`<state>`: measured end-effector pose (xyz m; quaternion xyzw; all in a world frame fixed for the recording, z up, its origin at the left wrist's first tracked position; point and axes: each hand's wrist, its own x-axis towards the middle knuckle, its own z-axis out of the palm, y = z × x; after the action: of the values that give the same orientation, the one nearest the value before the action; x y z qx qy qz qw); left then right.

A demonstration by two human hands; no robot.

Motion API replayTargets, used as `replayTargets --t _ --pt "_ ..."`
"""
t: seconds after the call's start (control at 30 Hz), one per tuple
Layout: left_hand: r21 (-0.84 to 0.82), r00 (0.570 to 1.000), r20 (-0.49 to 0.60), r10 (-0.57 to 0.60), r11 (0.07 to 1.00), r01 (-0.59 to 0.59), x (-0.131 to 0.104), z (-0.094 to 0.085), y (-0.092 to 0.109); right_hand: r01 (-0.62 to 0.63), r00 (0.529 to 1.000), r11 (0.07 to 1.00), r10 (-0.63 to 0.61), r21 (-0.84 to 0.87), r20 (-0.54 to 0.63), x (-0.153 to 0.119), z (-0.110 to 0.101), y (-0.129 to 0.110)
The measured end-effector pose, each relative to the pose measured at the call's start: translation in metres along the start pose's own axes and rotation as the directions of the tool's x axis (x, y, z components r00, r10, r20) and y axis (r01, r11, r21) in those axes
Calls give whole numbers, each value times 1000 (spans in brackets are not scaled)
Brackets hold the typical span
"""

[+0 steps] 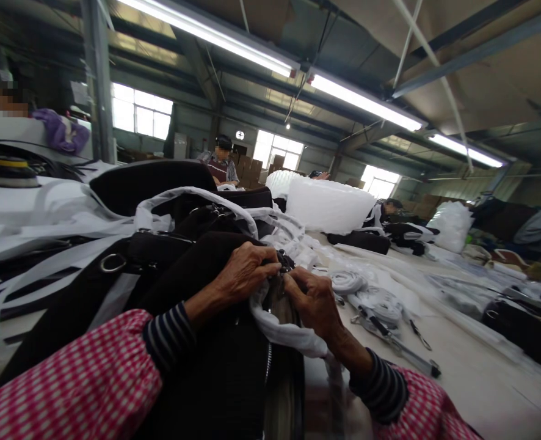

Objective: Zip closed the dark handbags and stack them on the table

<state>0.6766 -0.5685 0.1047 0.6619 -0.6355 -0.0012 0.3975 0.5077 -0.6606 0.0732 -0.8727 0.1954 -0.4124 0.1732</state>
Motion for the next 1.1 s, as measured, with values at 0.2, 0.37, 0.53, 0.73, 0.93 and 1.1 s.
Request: replayTargets --t 0.2,0.37,0.53,0.73,0.93,1.1 --pt "-12 1000 -2 -6 1000 6 0 0 1 -16 999 997 18 74 -27 -1 2 -1" --pt "-9 1000 -10 -1 1000 0 1 2 0 -24 1000 999 24 23 10 -1 1 -1" --pt "-8 1000 -21 6 1000 -6 0 1 1 14 1000 998 -14 -64 -2 -3 2 -1" --pt "-47 1000 -22 2 999 -3 0 1 2 9 1000 1000 -9 -20 -30 -6 2 0" --pt "-67 1000 -20 -24 997 22 0 1 3 -1 999 1000 0 -24 -36 -8 2 -1" --pt "-42 1000 -7 -28 999 28 1 1 5 -9 999 999 6 -50 -43 -9 3 -1"
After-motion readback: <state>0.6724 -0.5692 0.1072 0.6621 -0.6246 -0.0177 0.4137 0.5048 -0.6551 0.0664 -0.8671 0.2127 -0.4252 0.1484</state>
